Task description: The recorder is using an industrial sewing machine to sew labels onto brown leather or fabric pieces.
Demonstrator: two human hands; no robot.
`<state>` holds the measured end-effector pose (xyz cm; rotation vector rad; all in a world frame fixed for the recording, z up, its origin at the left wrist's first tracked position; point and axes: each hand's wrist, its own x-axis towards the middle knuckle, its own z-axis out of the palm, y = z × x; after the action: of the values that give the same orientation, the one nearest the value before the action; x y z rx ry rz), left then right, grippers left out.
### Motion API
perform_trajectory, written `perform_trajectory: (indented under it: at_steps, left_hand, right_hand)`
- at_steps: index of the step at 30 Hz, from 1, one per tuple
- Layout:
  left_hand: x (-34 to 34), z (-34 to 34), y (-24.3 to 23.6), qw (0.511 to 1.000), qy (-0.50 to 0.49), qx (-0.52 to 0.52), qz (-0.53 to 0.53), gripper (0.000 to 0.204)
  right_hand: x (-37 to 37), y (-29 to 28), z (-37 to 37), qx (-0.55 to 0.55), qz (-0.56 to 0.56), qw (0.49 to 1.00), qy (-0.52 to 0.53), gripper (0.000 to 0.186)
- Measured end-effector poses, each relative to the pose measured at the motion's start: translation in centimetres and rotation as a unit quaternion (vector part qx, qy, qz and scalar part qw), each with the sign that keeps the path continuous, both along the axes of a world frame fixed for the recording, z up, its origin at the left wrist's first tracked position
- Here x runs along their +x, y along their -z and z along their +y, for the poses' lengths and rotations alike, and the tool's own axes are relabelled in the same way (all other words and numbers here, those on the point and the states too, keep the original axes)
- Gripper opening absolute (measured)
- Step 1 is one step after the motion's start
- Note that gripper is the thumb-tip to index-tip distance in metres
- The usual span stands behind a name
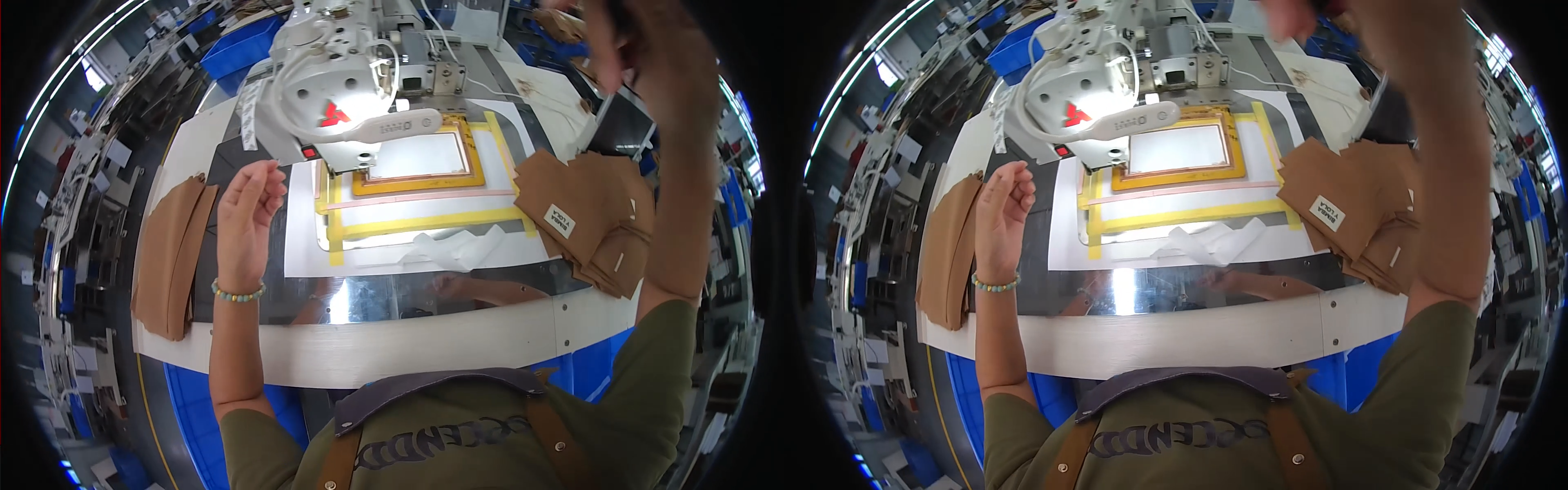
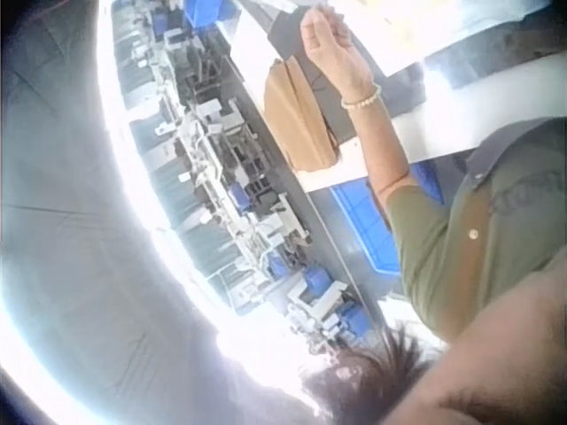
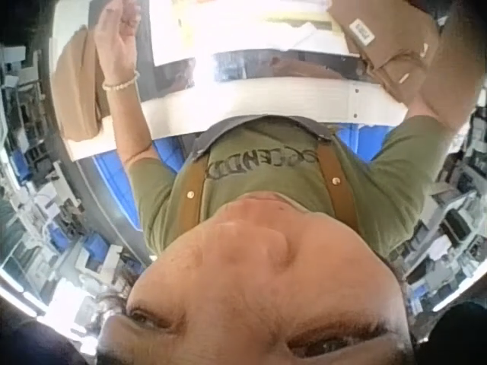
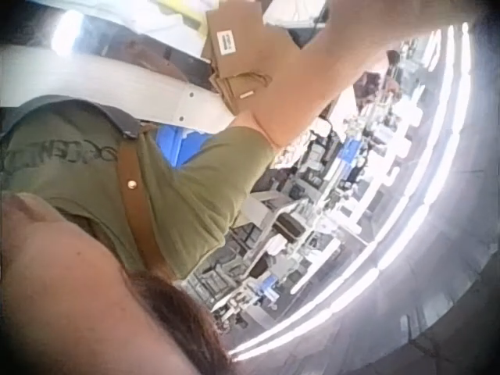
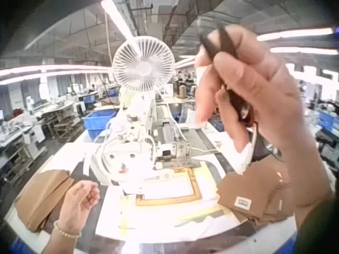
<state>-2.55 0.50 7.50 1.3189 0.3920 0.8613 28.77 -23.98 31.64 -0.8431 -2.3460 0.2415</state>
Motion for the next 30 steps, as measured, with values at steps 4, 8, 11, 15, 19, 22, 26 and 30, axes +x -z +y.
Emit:
perform_trajectory:
  at_steps: [4,8,11,15,19,22,26,30]
  left_hand:
    - [-0.8,0.0,0.1,0.999,-0.036,-0.032,-0.009,0.028]
    - [0.3,0.6,-0.6,0.997,-0.019,-0.044,-0.053,0.029]
    - [1.1,1.3,-1.1,0.997,-0.034,-0.035,-0.062,0.026]
    - [1.3,1.6,-0.9,0.995,-0.060,-0.005,-0.077,0.022]
    - [0.8,1.7,-0.9,0.996,-0.065,-0.003,-0.065,0.020]
    - [0.8,1.5,-1.3,0.996,-0.048,-0.037,-0.064,0.020]
    - [0.5,1.8,-1.4,0.996,-0.029,-0.046,-0.070,0.022]
    - [0.3,2.2,-1.6,0.995,-0.003,-0.081,-0.062,0.023]
  right_hand:
    - [-8.6,11.5,7.1,0.160,-0.015,0.958,0.238,0.040]
    - [-12.1,17.1,10.3,0.050,0.060,0.962,0.261,0.038]
    - [-13.4,18.0,12.1,-0.183,0.164,0.927,0.282,0.035]
    - [-14.6,18.5,13.1,-0.098,0.152,0.932,0.314,0.031]
    - [-14.9,16.9,13.2,0.146,0.010,0.907,0.394,0.028]
    - [-14.1,16.4,13.6,0.240,-0.089,0.881,0.397,0.024]
    - [-14.0,17.8,14.5,0.290,-0.162,0.855,0.397,0.018]
    - [-14.2,18.3,15.5,0.391,-0.190,0.814,0.385,0.020]
